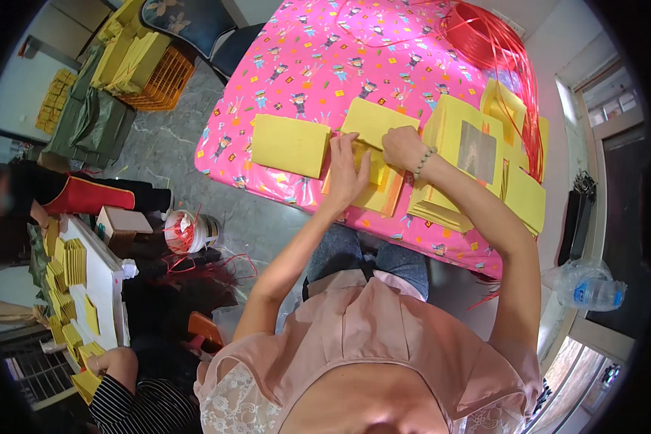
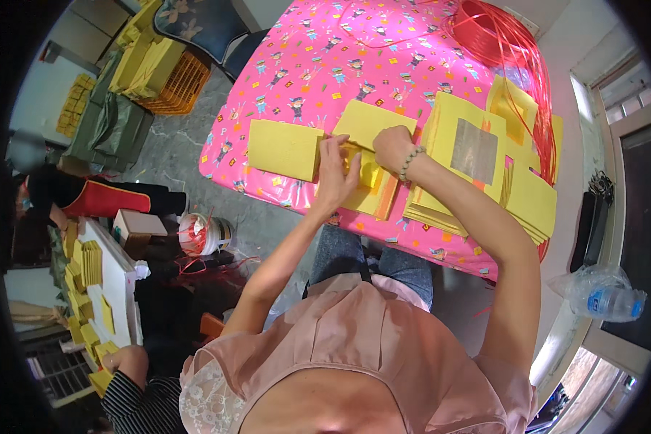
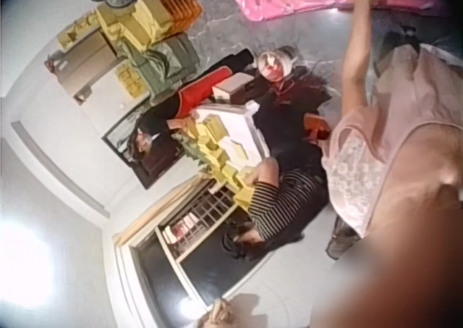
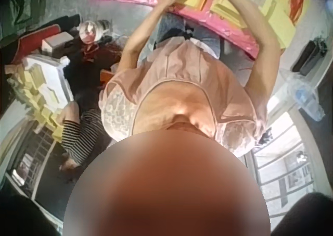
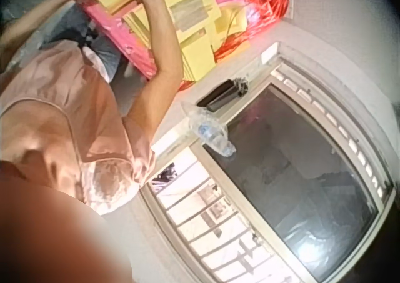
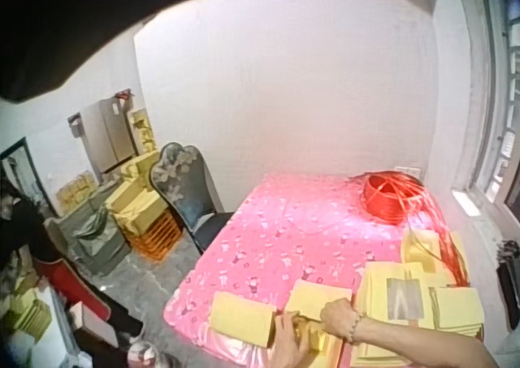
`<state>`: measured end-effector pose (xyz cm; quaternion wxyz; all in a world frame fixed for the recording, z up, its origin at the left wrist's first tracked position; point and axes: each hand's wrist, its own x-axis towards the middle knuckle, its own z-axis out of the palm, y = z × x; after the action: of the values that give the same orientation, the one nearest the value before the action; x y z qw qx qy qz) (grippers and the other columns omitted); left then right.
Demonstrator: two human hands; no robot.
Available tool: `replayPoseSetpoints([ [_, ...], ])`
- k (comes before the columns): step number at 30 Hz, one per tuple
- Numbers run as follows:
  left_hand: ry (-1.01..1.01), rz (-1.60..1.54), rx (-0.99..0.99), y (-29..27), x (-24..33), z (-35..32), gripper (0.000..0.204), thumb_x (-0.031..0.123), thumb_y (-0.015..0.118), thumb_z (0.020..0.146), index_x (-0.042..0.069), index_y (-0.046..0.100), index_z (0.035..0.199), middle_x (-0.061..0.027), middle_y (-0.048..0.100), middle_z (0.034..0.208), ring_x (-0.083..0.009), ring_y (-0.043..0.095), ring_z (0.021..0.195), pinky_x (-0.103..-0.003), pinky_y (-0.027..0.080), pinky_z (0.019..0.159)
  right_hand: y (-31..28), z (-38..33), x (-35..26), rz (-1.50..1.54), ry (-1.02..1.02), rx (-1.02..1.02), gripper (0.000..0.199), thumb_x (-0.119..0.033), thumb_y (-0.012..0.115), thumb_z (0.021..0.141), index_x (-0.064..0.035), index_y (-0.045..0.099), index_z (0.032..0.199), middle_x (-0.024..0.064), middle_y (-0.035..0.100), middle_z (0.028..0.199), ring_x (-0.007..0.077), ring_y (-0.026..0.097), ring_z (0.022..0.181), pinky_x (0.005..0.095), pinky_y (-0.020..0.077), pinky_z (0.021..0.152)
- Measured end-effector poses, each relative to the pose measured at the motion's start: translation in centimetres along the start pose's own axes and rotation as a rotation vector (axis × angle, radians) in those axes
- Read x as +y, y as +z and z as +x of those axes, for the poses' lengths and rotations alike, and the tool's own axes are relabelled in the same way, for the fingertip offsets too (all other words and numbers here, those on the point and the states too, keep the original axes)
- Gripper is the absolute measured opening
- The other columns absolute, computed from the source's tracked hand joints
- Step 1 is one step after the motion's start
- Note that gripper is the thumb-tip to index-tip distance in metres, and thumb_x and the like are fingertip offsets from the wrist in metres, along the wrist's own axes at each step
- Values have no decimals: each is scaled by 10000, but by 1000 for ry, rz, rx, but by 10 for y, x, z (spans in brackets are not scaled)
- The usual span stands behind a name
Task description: Manually sorting and stacking sheets of paper with gold and silver foil inserts.
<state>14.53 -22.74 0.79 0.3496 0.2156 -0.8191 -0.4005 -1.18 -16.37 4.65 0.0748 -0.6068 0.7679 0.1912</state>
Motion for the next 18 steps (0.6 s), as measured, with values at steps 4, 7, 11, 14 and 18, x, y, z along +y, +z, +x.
replayPoseSetpoints([
  [4,-242,-312,76,26,-16,1,508,170,635,940,-27,292,1260,-124,568,948,-143,585,683,-276,497,613,-11,-9,-3,-80,15,144,177,-242,616,825,-116,738,801,76,709,790,206,709,773,343,530,609],
  [7,-381,-501,79,44,-2,19,506,165,631,942,-19,273,1249,-138,613,942,-160,639,732,-265,516,634,-10,-19,3,-153,24,204,180,-284,635,831,-134,722,781,44,681,739,190,689,736,342,498,591],
  [11,-483,-647,109,57,-5,38,489,109,625,929,0,280,1258,-128,637,910,-148,656,733,-245,518,590,-18,-24,-7,-268,47,232,209,-327,661,820,-124,711,803,41,657,775,194,671,776,347,492,619],
  [14,-405,-724,147,45,1,37,474,70,618,918,14,300,1265,-110,636,894,-144,653,720,-243,525,597,-34,-34,-11,-174,30,267,256,-347,658,833,-94,699,836,68,639,837,223,657,802,366,493,659],
  [18,-358,-776,121,-4,24,32,490,-5,585,900,16,309,1304,-132,660,962,-183,686,827,-265,538,631,-58,-43,2,166,29,487,386,-403,629,880,-28,619,973,144,592,914,314,635,816,418,511,722],
])
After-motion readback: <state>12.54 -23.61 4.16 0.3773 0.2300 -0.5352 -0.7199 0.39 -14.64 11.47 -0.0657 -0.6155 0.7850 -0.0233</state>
